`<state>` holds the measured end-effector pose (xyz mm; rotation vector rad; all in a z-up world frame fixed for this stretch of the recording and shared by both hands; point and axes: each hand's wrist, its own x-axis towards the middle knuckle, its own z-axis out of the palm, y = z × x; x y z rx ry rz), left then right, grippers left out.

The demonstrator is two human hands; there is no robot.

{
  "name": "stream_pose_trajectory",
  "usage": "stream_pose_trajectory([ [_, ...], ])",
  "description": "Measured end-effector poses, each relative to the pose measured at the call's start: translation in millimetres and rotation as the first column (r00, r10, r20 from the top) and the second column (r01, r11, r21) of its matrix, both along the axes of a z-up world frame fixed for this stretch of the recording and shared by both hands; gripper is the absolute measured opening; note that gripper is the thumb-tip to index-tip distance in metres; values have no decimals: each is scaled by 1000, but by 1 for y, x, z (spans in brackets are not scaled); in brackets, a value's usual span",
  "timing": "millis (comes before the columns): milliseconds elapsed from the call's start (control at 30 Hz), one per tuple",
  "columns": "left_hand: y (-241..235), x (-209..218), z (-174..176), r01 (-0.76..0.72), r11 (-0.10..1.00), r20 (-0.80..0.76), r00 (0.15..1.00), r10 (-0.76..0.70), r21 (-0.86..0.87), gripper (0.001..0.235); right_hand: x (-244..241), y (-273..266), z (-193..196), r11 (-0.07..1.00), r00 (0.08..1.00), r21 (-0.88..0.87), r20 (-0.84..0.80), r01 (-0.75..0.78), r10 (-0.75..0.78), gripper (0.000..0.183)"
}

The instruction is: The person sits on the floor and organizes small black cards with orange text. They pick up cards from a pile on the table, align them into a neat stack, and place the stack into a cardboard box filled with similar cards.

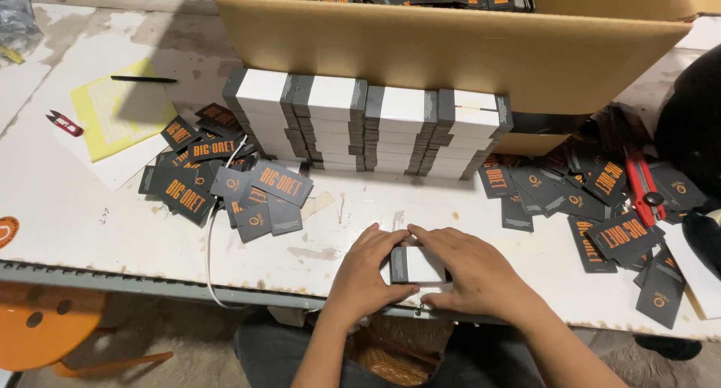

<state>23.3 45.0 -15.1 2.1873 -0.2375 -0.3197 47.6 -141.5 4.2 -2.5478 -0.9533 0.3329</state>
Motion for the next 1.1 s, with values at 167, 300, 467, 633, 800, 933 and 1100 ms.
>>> stream_pose_trajectory([
  [167,2,-5,5,-58,994,-42,998,54,-97,75,4,8,16,1000,992,-18,-123,12,-14,75],
  [300,2,-6,4,-108,987,-59,993,102,-119,70,9,9,12,998,986,-46,-158,-50,42,74],
  [467,3,-7,3,-92,991,-22,996,91,-97,68,5,12,16,994,982,-104,-184,16,-35,76],
  [633,4,-5,7,-31,994,-17,999,30,-102,66,15,-15,3,988,996,150,-80,-23,36,66],
  [800,1,-2,3,-77,996,16,997,78,-38,54,59,-63,-19,983,870,24,462,183,-173,56],
  [933,0,-2,1,-50,999,15,999,50,3,53,63,-73,-14,922,896,-128,318,365,-311,43],
  [1100,-1,-3,4,-78,997,-37,996,79,16,53,61,-99,-19,871,855,-174,356,458,-378,40],
])
